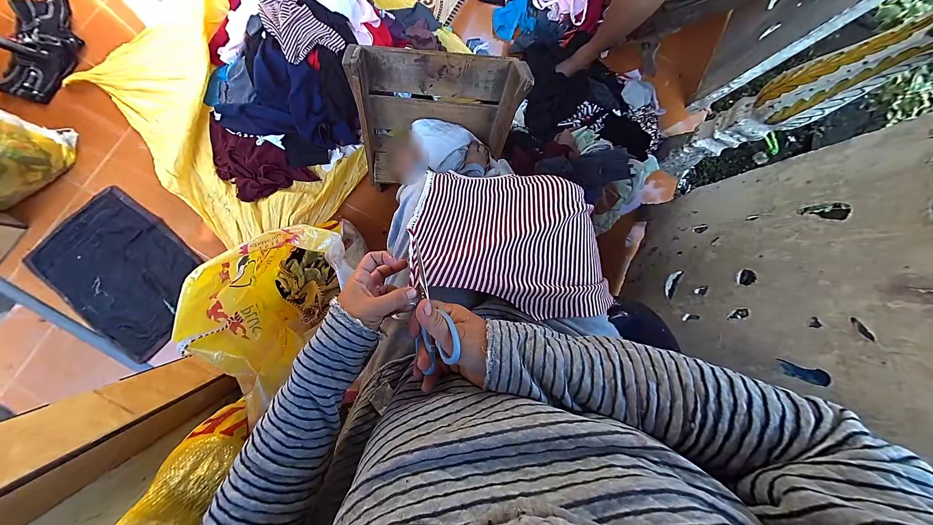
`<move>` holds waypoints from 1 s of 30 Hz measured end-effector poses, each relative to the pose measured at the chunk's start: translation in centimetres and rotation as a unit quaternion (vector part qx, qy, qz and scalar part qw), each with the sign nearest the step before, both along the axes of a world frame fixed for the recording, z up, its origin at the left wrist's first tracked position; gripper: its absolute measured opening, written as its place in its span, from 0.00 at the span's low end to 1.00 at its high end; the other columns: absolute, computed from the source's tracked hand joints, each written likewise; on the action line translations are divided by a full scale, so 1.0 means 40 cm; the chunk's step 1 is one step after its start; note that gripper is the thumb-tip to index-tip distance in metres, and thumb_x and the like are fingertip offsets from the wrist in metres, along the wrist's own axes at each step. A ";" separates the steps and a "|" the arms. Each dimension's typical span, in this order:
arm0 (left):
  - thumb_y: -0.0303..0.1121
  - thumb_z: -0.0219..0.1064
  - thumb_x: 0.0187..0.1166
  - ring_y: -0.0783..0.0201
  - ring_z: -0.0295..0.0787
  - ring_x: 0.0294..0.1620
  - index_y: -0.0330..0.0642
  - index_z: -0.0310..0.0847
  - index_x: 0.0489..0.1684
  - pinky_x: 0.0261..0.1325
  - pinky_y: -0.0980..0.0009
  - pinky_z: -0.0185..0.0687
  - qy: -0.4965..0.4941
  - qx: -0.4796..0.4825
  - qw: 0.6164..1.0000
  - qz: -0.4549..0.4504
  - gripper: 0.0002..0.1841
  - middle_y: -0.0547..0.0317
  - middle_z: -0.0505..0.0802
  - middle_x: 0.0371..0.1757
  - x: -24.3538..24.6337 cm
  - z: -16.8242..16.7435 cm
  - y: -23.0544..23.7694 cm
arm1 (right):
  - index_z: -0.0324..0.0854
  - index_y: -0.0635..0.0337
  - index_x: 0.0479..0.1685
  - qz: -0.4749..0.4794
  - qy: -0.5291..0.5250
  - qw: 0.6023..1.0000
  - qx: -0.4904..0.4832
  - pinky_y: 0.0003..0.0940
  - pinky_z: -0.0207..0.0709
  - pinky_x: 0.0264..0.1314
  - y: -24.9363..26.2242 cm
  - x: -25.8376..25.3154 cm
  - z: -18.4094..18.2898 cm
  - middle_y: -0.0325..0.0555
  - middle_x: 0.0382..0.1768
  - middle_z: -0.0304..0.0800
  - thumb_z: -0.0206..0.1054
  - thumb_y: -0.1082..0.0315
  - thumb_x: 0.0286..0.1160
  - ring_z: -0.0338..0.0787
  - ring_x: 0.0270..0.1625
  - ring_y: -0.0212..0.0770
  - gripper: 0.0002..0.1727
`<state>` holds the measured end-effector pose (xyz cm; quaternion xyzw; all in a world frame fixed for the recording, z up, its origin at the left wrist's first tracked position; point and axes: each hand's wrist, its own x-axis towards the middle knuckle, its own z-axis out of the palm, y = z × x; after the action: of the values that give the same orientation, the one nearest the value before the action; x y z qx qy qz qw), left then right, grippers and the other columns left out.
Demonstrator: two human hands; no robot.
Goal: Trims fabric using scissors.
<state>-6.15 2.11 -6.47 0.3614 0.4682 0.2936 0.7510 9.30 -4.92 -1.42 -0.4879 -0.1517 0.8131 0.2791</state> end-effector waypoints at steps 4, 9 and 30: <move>0.12 0.68 0.60 0.70 0.91 0.28 0.43 0.67 0.51 0.36 0.74 0.91 0.002 0.001 1.000 -0.010 0.23 0.57 0.91 0.54 -0.006 0.000 0.004 | 0.68 0.58 0.50 -0.011 -0.004 1.000 -0.006 0.31 0.87 0.32 0.012 -0.001 -0.007 0.38 0.20 0.79 0.39 0.50 0.96 0.88 0.23 0.36 0.21; 0.13 0.70 0.57 0.72 0.90 0.26 0.43 0.67 0.50 0.33 0.76 0.90 0.008 0.027 0.999 -0.016 0.24 0.58 0.92 0.54 -0.011 -0.003 0.003 | 0.69 0.57 0.47 -0.010 -0.005 1.000 -0.004 0.30 0.86 0.30 0.014 -0.002 -0.016 0.38 0.18 0.79 0.40 0.51 0.96 0.87 0.21 0.36 0.21; 0.20 0.76 0.61 0.69 0.88 0.35 0.29 0.73 0.61 0.39 0.69 0.87 0.012 0.182 0.981 -0.073 0.26 0.49 0.87 0.56 -0.035 -0.066 -0.003 | 0.75 0.60 0.48 -0.009 -0.106 0.988 0.113 0.35 0.86 0.27 0.009 0.017 -0.102 0.37 0.20 0.85 0.43 0.50 0.92 0.87 0.22 0.36 0.23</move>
<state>-7.56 1.99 -9.12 0.5286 0.3881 0.3138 0.6866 10.00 -4.57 -5.52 -0.5384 -0.2666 0.7316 0.3222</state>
